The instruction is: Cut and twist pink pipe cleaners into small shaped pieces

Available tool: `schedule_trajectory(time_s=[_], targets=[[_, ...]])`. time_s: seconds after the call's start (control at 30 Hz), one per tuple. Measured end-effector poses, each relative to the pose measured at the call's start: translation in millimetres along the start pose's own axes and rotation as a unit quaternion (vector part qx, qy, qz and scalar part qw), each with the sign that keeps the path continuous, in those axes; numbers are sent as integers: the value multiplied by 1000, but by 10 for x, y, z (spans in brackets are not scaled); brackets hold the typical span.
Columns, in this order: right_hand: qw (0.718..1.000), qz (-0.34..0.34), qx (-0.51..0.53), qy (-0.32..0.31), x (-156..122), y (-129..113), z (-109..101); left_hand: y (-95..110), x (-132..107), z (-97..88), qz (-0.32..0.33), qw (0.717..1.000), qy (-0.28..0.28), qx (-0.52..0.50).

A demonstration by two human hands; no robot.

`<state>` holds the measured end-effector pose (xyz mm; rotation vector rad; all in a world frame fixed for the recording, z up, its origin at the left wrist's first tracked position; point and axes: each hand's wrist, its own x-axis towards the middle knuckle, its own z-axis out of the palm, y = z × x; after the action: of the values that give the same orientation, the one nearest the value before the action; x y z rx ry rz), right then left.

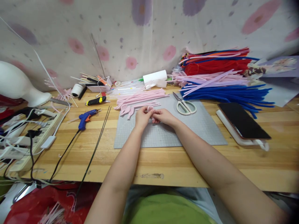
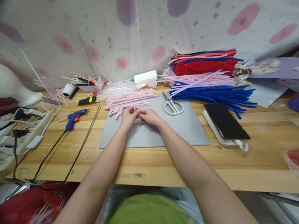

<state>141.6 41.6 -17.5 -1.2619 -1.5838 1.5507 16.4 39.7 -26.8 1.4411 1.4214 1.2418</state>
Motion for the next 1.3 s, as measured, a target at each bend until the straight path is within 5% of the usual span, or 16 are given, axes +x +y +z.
schedule_trajectory(time_s=[0.23,0.47,0.77,1.03,1.3], targets=[[1000,6,-4,-14,25,51,-12,-7,2,-51,23,998,42,47],[1000,4,-7,-15,11,44,-3,-53,53,-50,17,997,37,-63],[1000,1,-9,-29,-41,-37,0,-113,112,-51,-2,995,77,-68],[1000,12,0,-24,-19,-25,-3,58,46,-76,-107,977,15,-183],[1000,-13,-14,-20,-35,-12,-5,-44,83,-96,-4,996,66,-64]])
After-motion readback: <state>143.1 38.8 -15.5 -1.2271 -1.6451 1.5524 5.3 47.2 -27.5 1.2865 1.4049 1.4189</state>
